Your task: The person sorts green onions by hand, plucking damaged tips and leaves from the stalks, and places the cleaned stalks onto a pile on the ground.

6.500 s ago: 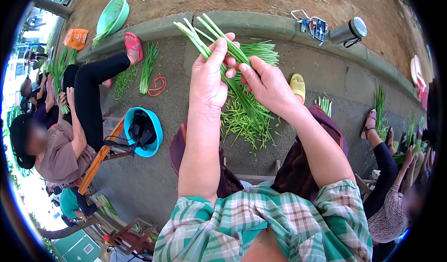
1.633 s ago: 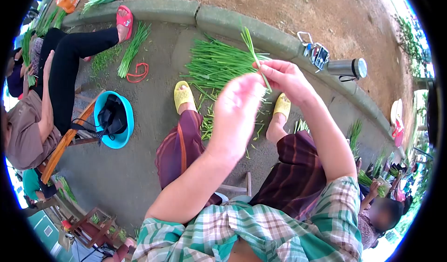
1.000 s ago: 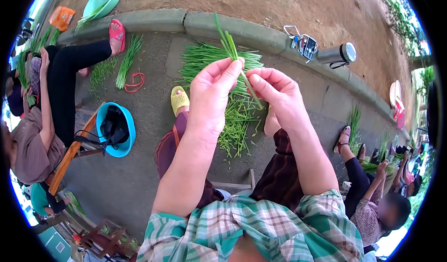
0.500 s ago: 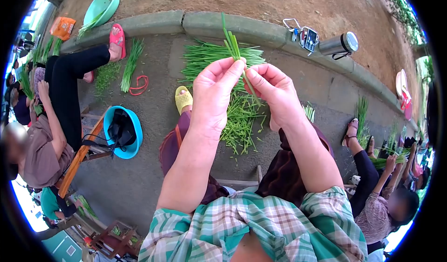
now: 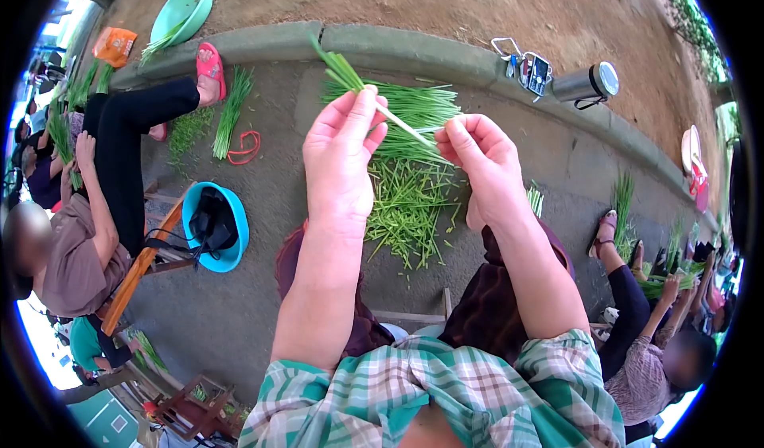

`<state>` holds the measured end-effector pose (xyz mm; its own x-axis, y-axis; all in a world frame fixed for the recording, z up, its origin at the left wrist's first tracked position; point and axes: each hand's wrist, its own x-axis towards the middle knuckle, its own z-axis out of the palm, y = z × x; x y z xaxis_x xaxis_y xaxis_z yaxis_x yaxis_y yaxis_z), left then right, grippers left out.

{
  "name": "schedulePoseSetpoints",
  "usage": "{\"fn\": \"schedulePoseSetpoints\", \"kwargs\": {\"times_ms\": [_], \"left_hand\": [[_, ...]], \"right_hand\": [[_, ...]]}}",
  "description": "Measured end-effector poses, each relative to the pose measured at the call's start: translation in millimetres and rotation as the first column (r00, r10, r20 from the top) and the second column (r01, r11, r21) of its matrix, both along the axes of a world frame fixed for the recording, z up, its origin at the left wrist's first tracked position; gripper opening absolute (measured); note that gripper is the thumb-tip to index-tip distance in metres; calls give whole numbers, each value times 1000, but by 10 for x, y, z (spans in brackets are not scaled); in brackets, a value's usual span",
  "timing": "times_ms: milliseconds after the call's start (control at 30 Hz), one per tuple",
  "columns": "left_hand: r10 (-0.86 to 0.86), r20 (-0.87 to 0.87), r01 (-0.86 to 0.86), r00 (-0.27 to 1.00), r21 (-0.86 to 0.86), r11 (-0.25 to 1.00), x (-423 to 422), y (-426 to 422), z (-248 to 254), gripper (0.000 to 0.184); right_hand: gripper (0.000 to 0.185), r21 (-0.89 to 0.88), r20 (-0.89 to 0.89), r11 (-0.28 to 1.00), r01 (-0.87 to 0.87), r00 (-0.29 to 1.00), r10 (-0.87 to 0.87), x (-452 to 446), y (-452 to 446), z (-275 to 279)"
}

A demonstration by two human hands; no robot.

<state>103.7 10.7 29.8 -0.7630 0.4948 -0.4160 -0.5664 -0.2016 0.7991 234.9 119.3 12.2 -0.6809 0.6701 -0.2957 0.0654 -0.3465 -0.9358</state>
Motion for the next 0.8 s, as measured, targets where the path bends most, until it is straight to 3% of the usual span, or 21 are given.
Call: {"fn": "schedulePoseSetpoints", "kwargs": {"times_ms": [200, 333, 400, 433, 467, 500, 567, 633, 667, 700, 767, 800], "left_hand": [[185, -5, -184, 983, 79, 980, -188, -90, -14, 20], [197, 15, -197, 980, 111, 974, -234, -113, 9, 21], [198, 20, -199, 980, 112, 974, -234, -111, 12, 21], [196, 22, -198, 980, 112, 974, -231, -111, 14, 22], [191, 28, -193, 981, 106, 975, -232, -111, 22, 22], [192, 16, -192, 981, 100, 976, -236, -106, 31, 22], [177, 16, -178, 984, 95, 980, -246, -110, 19, 23], [151, -13, -149, 988, 91, 985, -253, -118, 5, 23], [142, -31, -139, 989, 81, 987, -261, -126, -6, 23], [139, -49, -135, 989, 74, 988, -250, -131, -5, 23], [119, -63, -114, 991, 69, 991, -227, -129, 16, 23], [123, -59, -119, 991, 66, 991, -212, -124, 14, 23]], "right_hand": [[21, -27, -5, 985, 172, 985, -172, 64, 183, -68], [24, -52, 91, 966, 252, 965, -247, 68, 224, 13], [26, 36, 327, 999, 35, 944, -45, 78, 193, -39], [27, 64, 362, 997, -53, 932, 26, 35, 116, -73], [34, 175, 456, 954, -244, 878, 141, 21, 22, -94], [41, 259, 559, 863, -434, 796, 232, 23, -71, -105], [51, 356, 663, 554, -753, 621, 418, 43, -253, -101], [57, 110, 833, 154, -982, 175, 525, 24, -331, -94], [55, 54, 841, 60, -997, 78, 535, 45, -325, -121], [55, 38, 841, 70, -997, 70, 537, 78, -292, -151], [52, 323, 820, 277, -905, 414, 395, 95, -193, -205], [65, 473, 606, 486, -735, 672, 426, 82, -116, -191]]}}
